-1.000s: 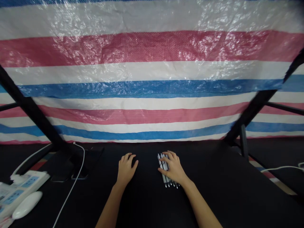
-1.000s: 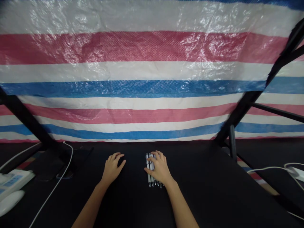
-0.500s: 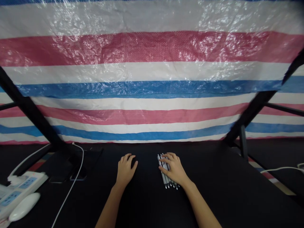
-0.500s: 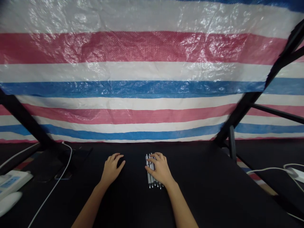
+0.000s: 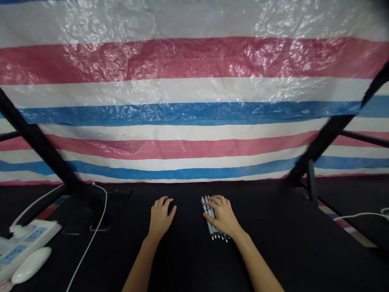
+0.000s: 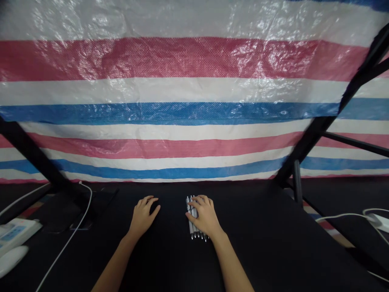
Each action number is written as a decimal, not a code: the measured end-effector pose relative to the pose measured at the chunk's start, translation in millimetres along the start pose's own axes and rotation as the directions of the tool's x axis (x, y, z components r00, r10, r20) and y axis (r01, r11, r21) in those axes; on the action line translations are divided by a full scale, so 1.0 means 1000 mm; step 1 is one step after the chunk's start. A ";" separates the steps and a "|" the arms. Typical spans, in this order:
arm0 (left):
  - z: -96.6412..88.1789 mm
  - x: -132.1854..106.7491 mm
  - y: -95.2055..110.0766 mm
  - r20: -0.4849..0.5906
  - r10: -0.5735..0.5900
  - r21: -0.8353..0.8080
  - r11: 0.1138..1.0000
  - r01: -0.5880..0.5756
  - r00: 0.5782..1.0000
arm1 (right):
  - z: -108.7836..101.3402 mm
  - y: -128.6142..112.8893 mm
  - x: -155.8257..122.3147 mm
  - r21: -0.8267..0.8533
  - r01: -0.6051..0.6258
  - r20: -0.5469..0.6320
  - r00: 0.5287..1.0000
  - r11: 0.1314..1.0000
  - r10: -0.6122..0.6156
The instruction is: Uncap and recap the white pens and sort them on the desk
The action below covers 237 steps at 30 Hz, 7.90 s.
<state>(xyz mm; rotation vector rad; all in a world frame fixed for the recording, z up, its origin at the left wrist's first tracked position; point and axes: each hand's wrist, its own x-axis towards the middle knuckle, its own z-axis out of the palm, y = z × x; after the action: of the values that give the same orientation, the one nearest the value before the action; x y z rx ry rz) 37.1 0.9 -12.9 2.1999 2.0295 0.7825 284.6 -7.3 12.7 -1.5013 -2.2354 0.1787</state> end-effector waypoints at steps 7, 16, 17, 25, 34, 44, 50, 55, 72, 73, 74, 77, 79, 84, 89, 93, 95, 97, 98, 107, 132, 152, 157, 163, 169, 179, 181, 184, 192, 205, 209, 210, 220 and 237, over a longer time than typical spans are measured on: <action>0.001 0.000 -0.001 -0.012 0.006 0.015 1.000 -0.006 1.000 | 0.002 -0.001 0.000 -0.008 0.006 -0.021 1.000 1.000 -0.006; 0.003 0.000 -0.001 -0.019 0.008 0.012 1.000 -0.008 1.000 | 0.006 0.000 0.000 -0.049 0.024 -0.031 0.999 0.999 -0.026; 0.003 0.000 -0.001 -0.016 0.008 0.012 1.000 -0.008 1.000 | 0.007 0.000 0.000 -0.053 0.026 -0.038 0.999 0.998 -0.028; 0.003 0.000 -0.002 -0.024 0.016 0.011 1.000 -0.016 1.000 | 0.004 0.001 0.001 0.046 -0.013 -0.106 0.994 0.999 0.018; 0.003 0.000 -0.002 -0.038 0.018 0.012 1.000 -0.018 0.999 | 0.006 0.031 0.006 0.267 -0.258 -0.242 0.914 0.928 0.324; -0.003 0.000 0.003 -0.002 -0.011 0.005 1.000 0.011 1.000 | 0.009 0.031 0.006 0.247 -0.325 -0.147 0.919 0.913 0.367; -0.003 0.001 0.002 0.004 -0.015 -0.005 1.000 0.015 1.000 | 0.009 0.032 0.006 0.248 -0.346 -0.141 0.911 0.905 0.387; -0.002 0.001 0.001 0.001 -0.013 -0.001 1.000 0.013 1.000 | 0.011 0.032 0.006 0.233 -0.355 -0.123 0.913 0.905 0.389; -0.001 0.001 0.001 0.003 -0.007 0.005 1.000 0.007 1.000 | 0.009 0.031 0.005 0.245 -0.353 -0.104 0.916 0.903 0.387; -0.001 0.001 0.001 0.002 -0.007 0.004 1.000 0.007 1.000 | 0.008 0.032 0.005 0.253 -0.354 -0.105 0.915 0.900 0.389; -0.001 0.001 0.000 0.002 -0.006 0.003 1.000 0.006 1.000 | 0.008 0.033 0.006 0.261 -0.357 -0.107 0.913 0.897 0.395; 0.000 0.001 0.000 0.001 -0.005 -0.002 1.000 0.005 1.000 | 0.007 0.037 0.006 0.278 -0.379 -0.118 0.898 0.883 0.423; 0.000 0.002 -0.001 0.006 -0.004 -0.002 1.000 0.004 1.000 | 0.007 0.040 0.006 0.277 -0.400 -0.115 0.889 0.874 0.443; 0.000 0.002 -0.002 0.020 -0.006 0.004 1.000 0.006 1.000 | 0.008 0.042 0.006 0.257 -0.413 -0.104 0.887 0.874 0.450; -0.002 0.002 0.000 0.010 -0.009 -0.003 1.000 0.009 1.000 | 0.009 0.043 0.007 0.223 -0.410 -0.127 0.887 0.885 0.443; -0.002 0.002 0.000 0.014 -0.006 -0.005 1.000 0.006 1.000 | 0.011 0.044 0.006 0.208 -0.396 -0.143 0.892 0.894 0.429; -0.001 0.002 0.001 0.010 -0.006 -0.003 1.000 0.006 1.000 | 0.011 0.044 0.006 0.214 -0.387 -0.149 0.894 0.897 0.422; -0.001 0.002 0.000 0.004 -0.006 0.003 1.000 0.006 1.000 | 0.011 0.044 0.006 0.218 -0.388 -0.148 0.894 0.896 0.423; -0.001 0.002 0.000 0.002 -0.006 0.006 1.000 0.006 1.000 | 0.011 0.044 0.006 0.217 -0.392 -0.143 0.893 0.894 0.426; 0.000 0.002 -0.001 0.007 -0.001 0.010 1.000 0.001 1.000 | 0.005 0.045 0.005 0.217 -0.441 -0.152 0.866 0.871 0.476; -0.003 0.001 0.002 0.015 -0.011 0.009 1.000 0.011 1.000 | 0.000 0.038 0.004 0.136 -0.497 -0.121 0.850 0.857 0.512; -0.001 0.002 0.002 0.005 -0.003 0.017 1.000 0.003 1.000 | 0.000 0.040 0.003 0.143 -0.495 -0.139 0.847 0.857 0.513; -0.002 0.001 0.003 0.010 -0.009 0.015 1.000 0.009 1.000 | -0.003 0.037 0.004 0.152 -0.461 -0.187 0.855 0.874 0.483; -0.002 0.001 0.002 0.011 -0.007 0.010 1.000 0.007 1.000 | -0.005 0.028 0.004 0.137 -0.394 -0.201 0.887 0.909 0.415; -0.001 0.002 0.001 0.007 -0.005 0.004 1.000 0.005 1.000 | -0.004 0.014 0.003 0.097 -0.273 -0.170 0.943 0.957 0.286; -0.003 0.001 0.002 0.017 -0.013 0.008 1.000 0.013 1.000 | 0.003 -0.004 0.001 0.013 -0.143 -0.096 0.985 0.990 0.144; -0.003 0.001 0.002 0.020 -0.012 0.009 1.000 0.012 1.000 | 0.003 -0.005 0.000 0.008 -0.131 -0.101 0.986 0.991 0.131; -0.002 0.001 0.002 0.024 -0.012 0.010 1.000 0.012 1.000 | 0.003 -0.008 0.000 -0.011 -0.111 -0.096 0.989 0.994 0.110; -0.002 0.001 0.000 0.019 -0.008 0.005 1.000 0.008 1.000 | 0.005 -0.011 0.000 -0.041 -0.104 -0.065 0.993 0.994 0.102; -0.001 0.002 0.001 0.014 -0.012 0.002 1.000 0.012 1.000 | 0.010 -0.008 0.000 -0.055 -0.090 -0.082 0.993 0.994 0.085; -0.001 0.001 0.001 0.009 -0.009 -0.002 1.000 0.009 1.000 | 0.011 -0.008 0.000 -0.082 -0.076 -0.091 0.994 0.994 0.068; -0.001 0.001 0.000 0.008 -0.007 -0.004 1.000 0.007 1.000 | 0.011 -0.009 0.000 -0.091 -0.072 -0.094 0.994 0.993 0.063; -0.001 0.001 0.001 0.006 -0.010 0.002 1.000 0.010 1.000 | 0.010 -0.012 0.001 -0.113 -0.083 -0.101 0.992 0.990 0.072; -0.001 0.001 0.001 0.012 -0.007 0.002 1.000 0.007 1.000 | 0.012 -0.020 0.002 -0.162 -0.099 -0.100 0.992 0.982 0.083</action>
<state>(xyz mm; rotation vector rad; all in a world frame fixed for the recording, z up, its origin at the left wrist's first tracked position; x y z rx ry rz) 37.6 1.5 -10.9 2.1914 2.0324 0.7648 262.3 -12.0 9.3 -1.6650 -2.1552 -0.0515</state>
